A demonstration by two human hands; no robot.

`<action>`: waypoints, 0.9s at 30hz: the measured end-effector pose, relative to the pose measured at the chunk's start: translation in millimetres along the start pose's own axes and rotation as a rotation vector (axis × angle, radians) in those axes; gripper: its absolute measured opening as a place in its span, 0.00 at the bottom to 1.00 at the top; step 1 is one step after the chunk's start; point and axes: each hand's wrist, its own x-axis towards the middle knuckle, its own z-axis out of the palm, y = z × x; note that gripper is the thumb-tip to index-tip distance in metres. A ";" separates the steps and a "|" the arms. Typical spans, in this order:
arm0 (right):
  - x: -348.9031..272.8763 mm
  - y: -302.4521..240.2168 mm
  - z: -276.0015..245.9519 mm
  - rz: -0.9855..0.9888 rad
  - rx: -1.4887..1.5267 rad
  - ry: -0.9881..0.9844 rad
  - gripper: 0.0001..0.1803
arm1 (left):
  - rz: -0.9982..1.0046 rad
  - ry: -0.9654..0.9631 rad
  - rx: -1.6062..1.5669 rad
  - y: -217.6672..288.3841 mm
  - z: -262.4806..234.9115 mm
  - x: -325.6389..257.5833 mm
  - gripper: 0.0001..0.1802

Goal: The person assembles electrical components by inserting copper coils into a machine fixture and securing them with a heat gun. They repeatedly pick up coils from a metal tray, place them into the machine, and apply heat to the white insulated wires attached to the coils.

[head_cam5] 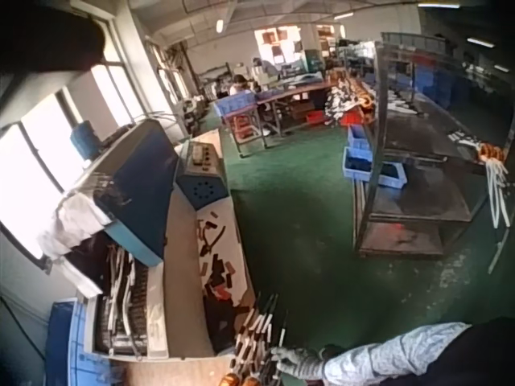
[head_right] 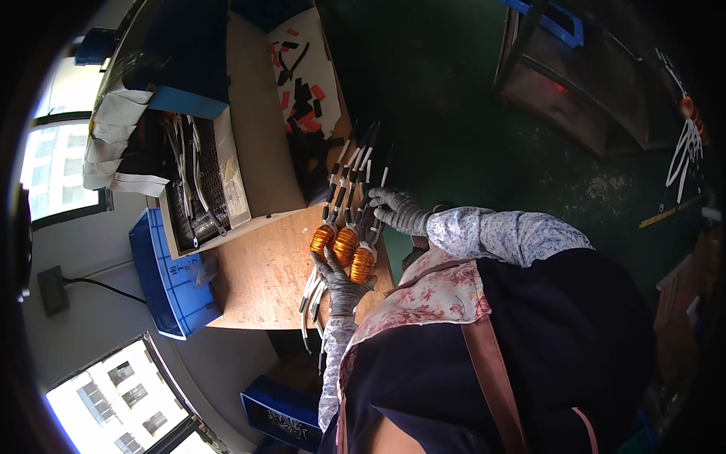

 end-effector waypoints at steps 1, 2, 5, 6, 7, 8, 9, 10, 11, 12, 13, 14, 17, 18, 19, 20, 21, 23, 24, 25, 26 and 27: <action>3.1 7.9 4.4 -0.006 -0.024 0.002 0.23 | -0.016 -0.011 0.008 4.8 -0.5 1.5 0.78; 0.9 15.9 2.4 -0.024 -0.147 0.001 0.24 | -0.031 -0.022 0.016 9.6 -0.8 3.0 0.78; 6.0 12.0 -2.5 -0.011 -0.235 -0.071 0.25 | -0.048 -0.019 0.047 10.2 2.4 1.9 0.78; 8.9 12.3 -6.7 0.004 -0.226 -0.101 0.26 | -0.051 -0.016 0.047 11.0 6.4 3.2 0.78; 11.5 12.8 -10.0 0.049 -0.133 -0.134 0.27 | -0.054 -0.013 0.047 12.0 9.5 4.0 0.78; 13.9 13.1 -12.5 0.094 -0.039 -0.168 0.28 | -0.062 -0.019 0.022 13.2 11.7 3.1 0.79; 15.9 14.6 -15.4 0.140 0.054 -0.194 0.28 | -0.061 -0.021 0.022 15.7 12.7 3.4 0.79; 18.0 17.1 -15.2 0.261 0.247 -0.200 0.28 | -0.061 -0.023 0.022 17.9 12.9 2.9 0.79; 20.8 21.6 -16.0 0.278 0.263 -0.214 0.27 | -0.061 -0.025 0.023 18.9 12.9 2.2 0.79; 24.1 27.4 -15.4 0.295 0.278 -0.231 0.26 | -0.090 -0.045 0.053 17.5 11.9 1.8 0.80; 26.4 33.0 -14.0 0.311 0.294 -0.248 0.25 | -0.082 -0.048 0.058 15.7 10.4 1.8 0.80; 24.8 37.8 -10.8 0.319 0.407 -0.199 0.22 | -0.075 -0.051 0.064 13.5 8.7 1.8 0.80; 22.8 34.0 -9.8 0.428 0.531 -0.005 0.21 | -0.087 -0.043 0.061 7.3 11.0 -0.6 0.80; 23.0 43.2 -10.0 0.404 0.572 0.123 0.19 | -0.092 -0.046 0.066 9.7 11.8 1.9 0.80; 23.0 50.8 -12.0 0.416 0.538 0.155 0.18 | -0.104 -0.046 0.071 10.9 11.0 0.8 0.80; 22.1 59.1 -15.6 0.429 0.504 0.187 0.18 | -0.083 -0.036 0.064 9.6 11.2 -1.1 0.80; 18.5 68.5 -19.5 0.440 0.469 0.222 0.18 | -0.079 -0.050 0.056 9.1 9.6 -3.6 0.79; 6.9 104.9 -33.8 0.426 0.641 0.091 0.15 | -0.068 -0.058 0.043 8.6 0.0 -6.1 0.79; 1.7 109.4 -47.0 0.431 0.449 -0.005 0.14 | -0.078 -0.072 0.088 8.5 -0.4 -8.8 0.79; -4.7 110.6 -59.7 0.430 0.256 -0.099 0.13 | -0.092 -0.108 0.108 8.5 -2.0 -13.0 0.78; -11.3 112.3 -72.8 0.501 0.092 -0.166 0.13 | -0.104 -0.117 0.111 10.6 -4.0 -16.0 0.78; -18.9 117.2 -85.8 0.567 -0.078 -0.231 0.14 | -0.119 -0.125 0.114 12.4 -7.7 -18.7 0.77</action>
